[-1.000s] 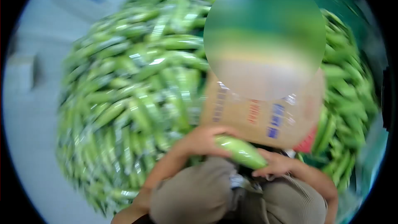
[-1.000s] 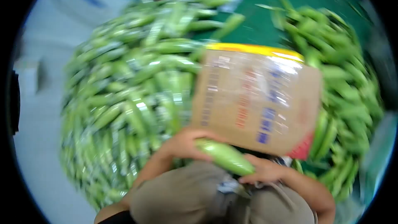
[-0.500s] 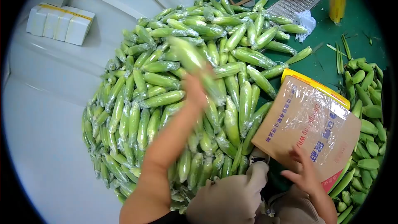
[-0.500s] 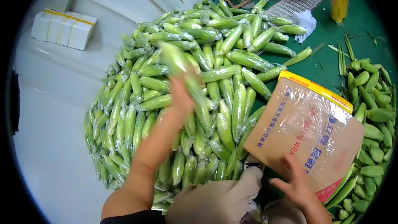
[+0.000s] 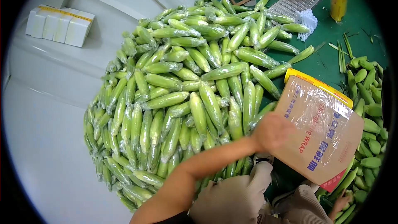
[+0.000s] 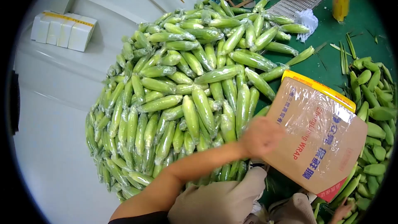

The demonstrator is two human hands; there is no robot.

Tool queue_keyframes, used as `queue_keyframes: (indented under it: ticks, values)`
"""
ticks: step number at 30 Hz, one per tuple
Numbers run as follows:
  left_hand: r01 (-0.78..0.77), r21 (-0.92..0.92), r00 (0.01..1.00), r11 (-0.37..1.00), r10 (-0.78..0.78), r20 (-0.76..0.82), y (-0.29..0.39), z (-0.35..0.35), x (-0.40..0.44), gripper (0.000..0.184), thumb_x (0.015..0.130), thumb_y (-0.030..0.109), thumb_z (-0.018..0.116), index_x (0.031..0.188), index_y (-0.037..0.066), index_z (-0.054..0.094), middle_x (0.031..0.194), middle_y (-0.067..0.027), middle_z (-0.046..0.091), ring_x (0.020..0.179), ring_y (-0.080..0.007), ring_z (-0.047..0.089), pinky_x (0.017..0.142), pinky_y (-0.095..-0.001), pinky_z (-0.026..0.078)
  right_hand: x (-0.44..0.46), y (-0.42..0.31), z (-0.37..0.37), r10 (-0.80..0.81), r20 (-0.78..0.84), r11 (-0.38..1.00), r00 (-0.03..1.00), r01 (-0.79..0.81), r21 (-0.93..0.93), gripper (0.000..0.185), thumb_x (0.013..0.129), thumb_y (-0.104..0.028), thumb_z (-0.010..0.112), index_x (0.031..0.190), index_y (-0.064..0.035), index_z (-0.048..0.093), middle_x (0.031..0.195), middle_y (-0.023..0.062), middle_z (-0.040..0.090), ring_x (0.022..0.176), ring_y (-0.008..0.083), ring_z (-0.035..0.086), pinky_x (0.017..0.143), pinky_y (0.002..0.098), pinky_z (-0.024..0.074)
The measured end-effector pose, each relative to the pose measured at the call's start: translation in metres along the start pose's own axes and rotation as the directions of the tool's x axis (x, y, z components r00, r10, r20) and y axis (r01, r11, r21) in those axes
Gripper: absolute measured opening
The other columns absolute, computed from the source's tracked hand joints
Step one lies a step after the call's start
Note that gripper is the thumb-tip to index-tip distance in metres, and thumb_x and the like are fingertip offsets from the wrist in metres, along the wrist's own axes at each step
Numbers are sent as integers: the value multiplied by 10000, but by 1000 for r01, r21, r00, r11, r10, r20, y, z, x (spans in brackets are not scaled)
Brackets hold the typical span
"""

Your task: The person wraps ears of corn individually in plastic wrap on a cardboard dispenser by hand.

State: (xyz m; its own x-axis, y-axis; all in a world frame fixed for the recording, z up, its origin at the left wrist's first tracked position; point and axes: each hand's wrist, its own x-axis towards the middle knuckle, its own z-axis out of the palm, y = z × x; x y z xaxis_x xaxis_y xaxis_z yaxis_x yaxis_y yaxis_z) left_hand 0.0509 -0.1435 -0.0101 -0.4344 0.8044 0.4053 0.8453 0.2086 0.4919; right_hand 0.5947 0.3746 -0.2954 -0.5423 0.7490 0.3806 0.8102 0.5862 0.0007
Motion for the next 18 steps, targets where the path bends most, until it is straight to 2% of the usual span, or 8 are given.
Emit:
queue_keyframes:
  ticks: [1, 4, 8, 9, 11, 13, 15, 18]
  values:
    - [-31, 19, 999, 999, 31, 27, 20, 25, 13, 471, 874, 265, 733, 1335, 198, 661, 1466, -92, 579, 1376, -293, 512, 1142, -544, 354, -26, 31, 28, -51, 0, 998, 999, 51, -33, 721, 1033, -528, 582, 1530, -20, 462, 1495, 276, 499, 1293, 476, 553, 991, 531, 524]
    - [8, 106, 983, 994, -27, 180, 51, 78, 27, 571, 909, 382, 697, 1446, 221, 590, 1603, -75, 449, 1519, -296, 346, 1202, -641, 236, -20, -28, -31, 145, 399, 981, 906, -79, -177, 731, 1018, -506, 614, 1539, -22, 443, 1560, 282, 424, 1401, 460, 452, 1110, 506, 431]
    - [36, 172, 960, 984, -82, 268, 52, 90, 23, 637, 930, 477, 644, 1503, 220, 540, 1656, -77, 369, 1582, -318, 216, 1223, -706, 136, -22, -67, -37, 64, 495, 990, 867, -118, 78, 707, 1010, -436, 649, 1546, -30, 432, 1586, 276, 393, 1444, 437, 408, 1152, 479, 387]
    - [25, 192, 955, 981, -81, 286, 51, 88, 23, 634, 927, 481, 644, 1496, 219, 547, 1645, -76, 385, 1574, -319, 238, 1219, -708, 142, -25, -65, -31, 142, 629, 822, 765, -445, 355, 698, 1020, -379, 645, 1552, 2, 401, 1589, 279, 385, 1461, 415, 391, 1181, 458, 362]
    - [7, 204, 946, 979, -72, 315, 50, 90, 23, 630, 920, 488, 644, 1483, 217, 561, 1625, -73, 419, 1557, -321, 281, 1211, -711, 155, -41, -59, 10, 53, 439, 886, 897, -245, 394, 704, 1026, -361, 636, 1562, 16, 377, 1599, 281, 372, 1470, 410, 377, 1195, 450, 346]
    - [-49, 212, 988, 976, 16, 153, 37, 100, 12, 622, 885, 479, 682, 1445, 222, 596, 1588, -63, 470, 1527, -313, 344, 1199, -697, 190, -51, -50, -33, 258, 447, 825, 856, -436, 359, 689, 1031, -303, 637, 1587, -9, 356, 1614, 272, 360, 1476, 401, 364, 1214, 440, 321]
    - [23, 231, 965, 973, -82, 248, 50, 85, 24, 614, 844, 469, 724, 1403, 235, 627, 1557, -47, 509, 1496, -293, 398, 1192, -674, 213, -33, -111, -101, 393, 378, 666, 838, -543, 512, 675, 919, -158, 758, 1513, -25, 468, 1518, 207, 481, 1409, 330, 444, 1192, 454, 343]
    - [33, 249, 963, 968, -98, 250, 56, 84, 30, 599, 824, 425, 769, 1363, 190, 648, 1541, -39, 526, 1455, -231, 453, 1173, -595, 268, 35, -189, -180, -214, 121, 625, 969, 41, 779, 764, 820, -266, 867, 1447, -33, 497, 1386, 173, 556, 1283, 327, 536, 1111, 462, 405]
